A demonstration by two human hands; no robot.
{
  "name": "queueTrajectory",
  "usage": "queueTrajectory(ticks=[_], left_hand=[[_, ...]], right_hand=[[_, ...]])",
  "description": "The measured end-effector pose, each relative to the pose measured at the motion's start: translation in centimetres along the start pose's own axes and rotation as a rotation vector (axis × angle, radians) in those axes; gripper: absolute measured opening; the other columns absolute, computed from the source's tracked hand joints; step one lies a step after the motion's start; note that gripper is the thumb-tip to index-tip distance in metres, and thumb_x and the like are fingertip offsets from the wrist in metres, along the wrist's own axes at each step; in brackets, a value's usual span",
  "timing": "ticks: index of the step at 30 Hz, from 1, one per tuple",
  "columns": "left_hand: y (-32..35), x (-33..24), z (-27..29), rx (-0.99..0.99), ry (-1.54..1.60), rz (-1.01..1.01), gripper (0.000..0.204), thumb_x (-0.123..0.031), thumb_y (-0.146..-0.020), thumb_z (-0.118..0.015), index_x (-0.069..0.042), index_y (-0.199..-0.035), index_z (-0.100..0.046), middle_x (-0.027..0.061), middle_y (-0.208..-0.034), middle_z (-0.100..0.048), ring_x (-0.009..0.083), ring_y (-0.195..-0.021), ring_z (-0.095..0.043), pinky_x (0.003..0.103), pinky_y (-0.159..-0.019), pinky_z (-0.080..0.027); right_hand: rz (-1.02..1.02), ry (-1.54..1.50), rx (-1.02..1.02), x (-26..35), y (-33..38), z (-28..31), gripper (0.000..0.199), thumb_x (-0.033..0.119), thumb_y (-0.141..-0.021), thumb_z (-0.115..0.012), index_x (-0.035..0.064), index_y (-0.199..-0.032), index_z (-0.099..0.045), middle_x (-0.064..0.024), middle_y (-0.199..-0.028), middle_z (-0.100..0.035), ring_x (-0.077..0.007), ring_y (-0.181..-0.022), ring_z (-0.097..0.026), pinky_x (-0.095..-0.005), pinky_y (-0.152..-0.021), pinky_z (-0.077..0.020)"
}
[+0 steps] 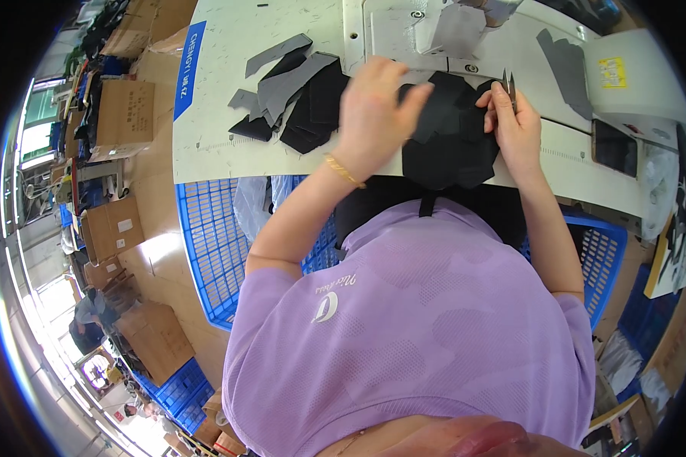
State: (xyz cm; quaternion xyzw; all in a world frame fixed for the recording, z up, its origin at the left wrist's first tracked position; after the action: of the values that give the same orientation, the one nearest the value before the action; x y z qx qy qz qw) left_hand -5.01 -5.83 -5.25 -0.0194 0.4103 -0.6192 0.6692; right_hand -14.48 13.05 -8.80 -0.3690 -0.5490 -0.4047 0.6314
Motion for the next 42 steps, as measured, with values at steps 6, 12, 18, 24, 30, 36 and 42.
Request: queueTrajectory(ticks=[6, 12, 18, 24, 30, 36, 42], left_hand=[[-0.6, -0.9, -4.0, 0.114, -0.059, 0.051, 0.034, -0.023, -0.072, -0.081, -0.005, -0.091, -0.06, 0.0081, -0.093, -0.057, 0.0283, -0.089, -0.056, 0.039, -0.083, -0.04], [-0.6, 0.2, -4.1, -0.015, 0.032, -0.038, 0.02, -0.016, -0.077, -0.076, -0.006, -0.083, -0.059, 0.0064, -0.085, -0.059, 0.0293, -0.081, -0.057, 0.04, -0.076, -0.042], [-0.9, 0.4, -4.8, 0.02, 0.044, 0.048, 0.017, -0.016, -0.082, -0.071, -0.004, -0.081, -0.06, 0.0108, -0.083, -0.063, 0.0326, -0.078, -0.061, 0.041, -0.068, -0.047], [-2.7, 1.9, -2.2, 0.07, 0.135, 0.261, 0.023, -0.02, -0.082, -0.075, 0.0, -0.088, -0.066, 0.0138, -0.077, -0.068, 0.0243, -0.07, -0.066, 0.035, -0.066, -0.051], [-4.6, 4.4, 1.6, 0.169, 0.904, 0.717, 0.023, -0.018, -0.092, -0.066, 0.002, -0.103, -0.062, 0.0027, -0.08, -0.065, 0.0037, -0.059, -0.054, 0.018, -0.052, -0.042], [-1.4, 1.1, -0.2, 0.725, 1.658, 0.725, 0.029, -0.02, -0.098, -0.055, 0.002, -0.116, -0.052, -0.0006, -0.088, -0.052, 0.0007, -0.047, -0.035, 0.016, -0.046, -0.028], [-0.3, 0.8, -1.2, 0.764, 1.652, 0.659, 0.033, -0.026, -0.101, -0.048, 0.001, -0.115, -0.061, 0.0109, -0.098, -0.066, 0.0137, -0.07, -0.059, 0.024, -0.06, -0.046]], right_hand=[[0.026, -0.001, -0.058, -0.7, 0.4, 0.0, 0.034, 0.026, -0.101, -0.051, 0.0005, -0.08, -0.058, -0.0033, -0.07, -0.059, -0.0071, -0.055, -0.051, -0.0241, -0.052, -0.0404], [0.158, 0.295, -0.031, 0.1, 0.7, -0.2, 0.032, 0.027, -0.1, -0.054, 0.0006, -0.082, -0.059, -0.0079, -0.071, -0.057, -0.0147, -0.055, -0.054, -0.0273, -0.055, -0.0431], [0.877, 0.705, 0.074, 3.8, 3.5, -2.8, 0.024, 0.008, -0.072, -0.073, 0.0054, -0.095, -0.064, -0.0049, -0.091, -0.059, -0.0203, -0.075, -0.06, -0.0304, -0.062, -0.0504], [0.826, 0.86, 0.196, 2.3, 3.7, -3.5, 0.039, 0.006, -0.062, -0.075, 0.0065, -0.1, -0.065, -0.0004, -0.101, -0.058, -0.0169, -0.085, -0.059, -0.0287, -0.063, -0.0529], [0.822, 0.833, 0.212, 2.0, 3.0, -3.3, 0.04, 0.003, -0.063, -0.076, 0.0064, -0.101, -0.066, -0.0006, -0.103, -0.059, -0.0179, -0.085, -0.059, -0.0292, -0.064, -0.0535], [0.79, 0.359, 0.087, 6.1, 1.8, -1.9, 0.038, 0.0, -0.075, -0.072, 0.0027, -0.113, -0.063, -0.0093, -0.109, -0.063, -0.0153, -0.076, -0.063, -0.026, -0.07, -0.0524], [0.068, -0.135, 0.239, 6.4, -0.2, -1.5, 0.014, 0.014, -0.089, -0.07, 0.0025, -0.096, -0.066, 0.0026, -0.077, -0.058, -0.0029, -0.071, -0.052, -0.0176, -0.06, -0.0406]])
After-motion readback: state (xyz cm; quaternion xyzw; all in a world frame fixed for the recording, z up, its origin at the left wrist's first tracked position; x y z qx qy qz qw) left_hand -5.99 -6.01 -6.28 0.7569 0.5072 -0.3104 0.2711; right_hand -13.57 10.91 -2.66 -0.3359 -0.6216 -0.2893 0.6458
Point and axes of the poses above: each hand's wrist, its own y-axis away from the middle knuckle, its own z-axis out of the back of the hand, x = y × z, the point moved 5 cm from there along -y, towards the middle knuckle
